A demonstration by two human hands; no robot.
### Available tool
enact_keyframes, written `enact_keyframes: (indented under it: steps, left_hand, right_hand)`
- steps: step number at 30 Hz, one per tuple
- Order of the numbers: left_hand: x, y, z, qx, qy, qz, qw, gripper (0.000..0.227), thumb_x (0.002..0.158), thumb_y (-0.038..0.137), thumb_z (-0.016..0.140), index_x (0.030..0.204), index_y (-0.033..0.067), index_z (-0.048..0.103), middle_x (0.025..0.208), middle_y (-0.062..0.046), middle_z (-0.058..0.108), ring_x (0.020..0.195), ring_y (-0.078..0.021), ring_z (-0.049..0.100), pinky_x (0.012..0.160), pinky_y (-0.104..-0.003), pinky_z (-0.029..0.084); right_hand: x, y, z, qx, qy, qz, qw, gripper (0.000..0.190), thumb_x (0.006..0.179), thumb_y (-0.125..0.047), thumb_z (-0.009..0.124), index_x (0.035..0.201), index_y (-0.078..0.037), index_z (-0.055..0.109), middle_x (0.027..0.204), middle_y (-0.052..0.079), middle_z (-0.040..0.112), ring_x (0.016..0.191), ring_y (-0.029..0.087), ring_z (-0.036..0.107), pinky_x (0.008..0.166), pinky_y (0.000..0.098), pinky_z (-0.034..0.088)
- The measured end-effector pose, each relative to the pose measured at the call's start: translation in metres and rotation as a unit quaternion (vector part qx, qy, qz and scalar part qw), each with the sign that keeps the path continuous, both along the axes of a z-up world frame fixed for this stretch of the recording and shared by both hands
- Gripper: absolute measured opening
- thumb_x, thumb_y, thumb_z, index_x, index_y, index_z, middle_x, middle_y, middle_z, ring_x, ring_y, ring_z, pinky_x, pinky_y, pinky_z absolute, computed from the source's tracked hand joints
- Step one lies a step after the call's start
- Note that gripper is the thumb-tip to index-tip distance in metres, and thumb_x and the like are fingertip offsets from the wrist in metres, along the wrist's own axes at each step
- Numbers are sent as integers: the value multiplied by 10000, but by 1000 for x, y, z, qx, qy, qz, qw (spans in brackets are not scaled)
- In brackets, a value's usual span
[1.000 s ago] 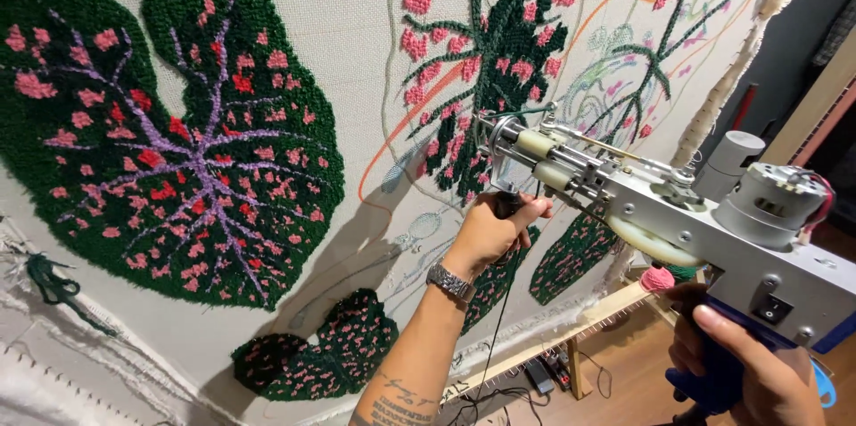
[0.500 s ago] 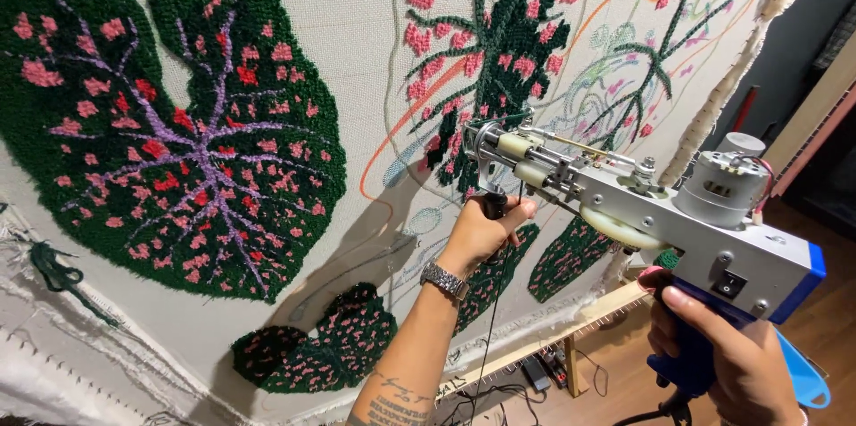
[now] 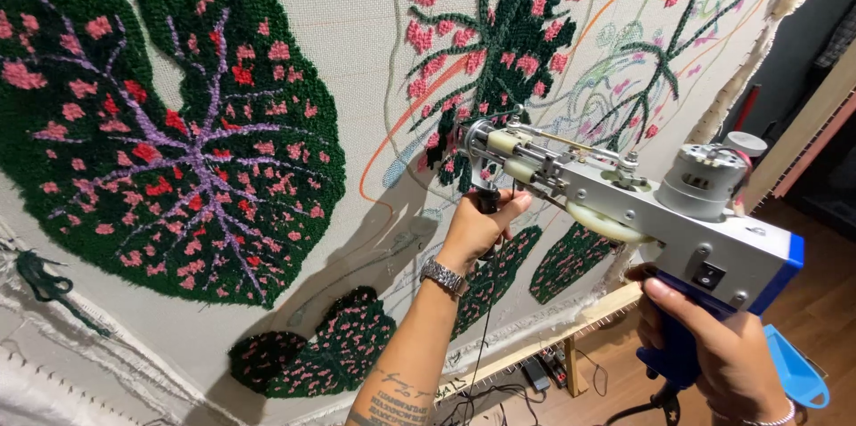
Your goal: Using a tufting gun to apply yarn to a backing cloth to create a rug.
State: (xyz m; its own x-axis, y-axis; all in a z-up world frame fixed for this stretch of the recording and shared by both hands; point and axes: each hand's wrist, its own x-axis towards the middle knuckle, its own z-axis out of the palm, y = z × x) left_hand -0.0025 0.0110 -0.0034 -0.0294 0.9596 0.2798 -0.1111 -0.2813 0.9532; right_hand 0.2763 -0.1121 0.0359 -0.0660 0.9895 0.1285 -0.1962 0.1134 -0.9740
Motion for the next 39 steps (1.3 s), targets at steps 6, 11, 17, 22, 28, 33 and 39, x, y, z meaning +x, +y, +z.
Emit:
enact_keyframes:
  steps: [6,11,17,22,28,33,39]
  left_hand:
    - [-11,23,2,-20,-25,57,998,223,847,242,810,916,54,714,730,7,674,478,-70,546,422,-250,421]
    - [-25,38,3,-37,-13,57,998,189,868,263,756,857,81,702,745,52,701,454,-73,516,404,-251,409]
    - [-29,44,10,-56,22,69,996,215,875,247,778,881,40,722,705,12,659,474,-75,525,411,-255,415]
    - [-29,52,11,-38,15,61,997,249,835,272,743,1031,118,740,743,52,691,461,-66,504,406,-248,423]
    - [-30,44,27,-22,29,67,997,305,848,308,773,963,26,760,713,10,679,476,-70,524,418,-252,434]
    - [-30,52,17,-19,45,62,997,328,877,298,775,1005,-2,737,745,-12,674,482,-76,522,431,-261,423]
    - [-29,36,9,13,-43,-16,999,414,888,187,738,1257,18,657,981,-16,765,531,-72,557,480,-255,465]
  right_hand:
    - [-41,2,16,25,-40,-19,999,188,902,-108,697,990,40,621,680,51,537,543,163,499,461,335,413]
    - [-50,14,3,26,-21,-9,999,169,895,-76,712,960,44,613,689,44,547,553,151,513,471,332,439]
    - [-67,6,23,48,-28,-24,998,156,867,-38,716,948,56,622,699,71,581,543,166,531,461,342,438]
    - [-64,11,16,20,-8,-44,999,185,880,-53,711,980,56,599,741,79,588,567,175,535,480,362,436]
    - [-55,20,7,51,7,2,999,195,970,-46,723,1043,68,583,758,93,566,596,196,536,502,383,463]
    - [-60,13,18,26,-22,-31,999,184,922,-80,691,982,57,584,698,81,548,562,186,511,489,372,438]
    - [-28,14,1,25,1,4,1000,275,981,-121,707,1151,81,632,738,83,546,605,189,518,499,364,433]
